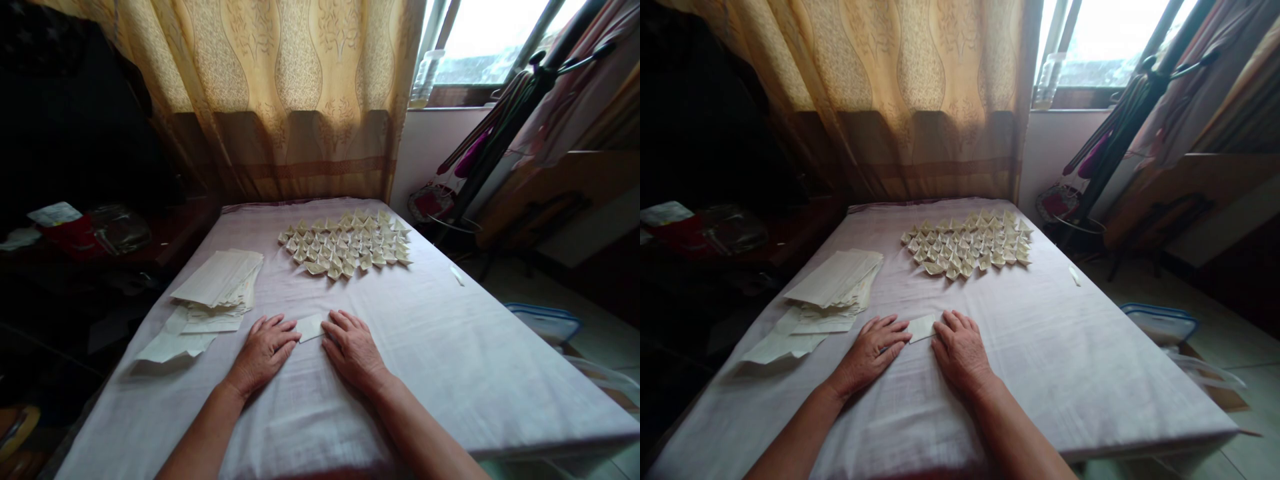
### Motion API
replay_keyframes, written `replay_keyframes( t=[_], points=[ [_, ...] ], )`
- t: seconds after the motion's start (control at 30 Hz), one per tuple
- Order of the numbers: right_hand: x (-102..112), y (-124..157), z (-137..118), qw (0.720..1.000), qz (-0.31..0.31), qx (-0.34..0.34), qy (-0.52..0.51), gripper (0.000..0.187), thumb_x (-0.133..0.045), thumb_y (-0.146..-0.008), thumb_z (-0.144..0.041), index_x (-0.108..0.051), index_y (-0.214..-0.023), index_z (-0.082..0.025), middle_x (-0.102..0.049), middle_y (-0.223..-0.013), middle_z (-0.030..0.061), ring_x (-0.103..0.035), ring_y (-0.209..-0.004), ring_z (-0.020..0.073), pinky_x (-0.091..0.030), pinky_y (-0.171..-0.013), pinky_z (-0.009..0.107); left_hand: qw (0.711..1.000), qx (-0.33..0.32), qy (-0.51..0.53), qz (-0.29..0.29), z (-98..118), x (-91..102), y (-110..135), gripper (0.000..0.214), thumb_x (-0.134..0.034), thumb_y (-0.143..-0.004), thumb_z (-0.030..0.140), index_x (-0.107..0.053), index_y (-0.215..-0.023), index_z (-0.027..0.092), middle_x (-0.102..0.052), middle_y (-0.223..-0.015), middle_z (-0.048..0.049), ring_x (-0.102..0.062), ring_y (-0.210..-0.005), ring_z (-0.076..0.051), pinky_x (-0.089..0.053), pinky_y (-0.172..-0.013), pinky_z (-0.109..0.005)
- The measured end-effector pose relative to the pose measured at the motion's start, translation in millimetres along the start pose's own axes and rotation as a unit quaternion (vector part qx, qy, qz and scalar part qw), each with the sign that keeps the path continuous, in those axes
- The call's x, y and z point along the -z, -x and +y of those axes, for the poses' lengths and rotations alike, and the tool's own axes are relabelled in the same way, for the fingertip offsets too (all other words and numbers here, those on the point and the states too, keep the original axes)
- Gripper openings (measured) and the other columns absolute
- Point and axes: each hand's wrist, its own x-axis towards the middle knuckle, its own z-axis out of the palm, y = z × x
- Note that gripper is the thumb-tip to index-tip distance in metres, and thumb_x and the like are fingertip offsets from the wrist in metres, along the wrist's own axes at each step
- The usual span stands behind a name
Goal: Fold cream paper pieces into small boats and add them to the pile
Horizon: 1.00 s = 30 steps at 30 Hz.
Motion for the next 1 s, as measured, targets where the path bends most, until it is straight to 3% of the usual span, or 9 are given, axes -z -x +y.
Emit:
replay_keyframes(
  t=[1.0],
  points=[
    [-3.8,-1.0,4.1,1.0,0.021,0.004,-0.012,0.034,-0.055,-0.09,-0.028,-0.065,-0.123,-0.026,-0.057,-0.138,0.0083,-0.047,-0.13,0.028,-0.035,-0.109,0.045,1.0,-0.007,0.0,0.016,-5.9,-5.6,0.9,0.028,-0.051,-0.094,0.031,-0.07,-0.114,0.035,-0.064,-0.132,0.001,-0.048,-0.132,-0.026,-0.026,-0.114,-0.056]
  ],
)
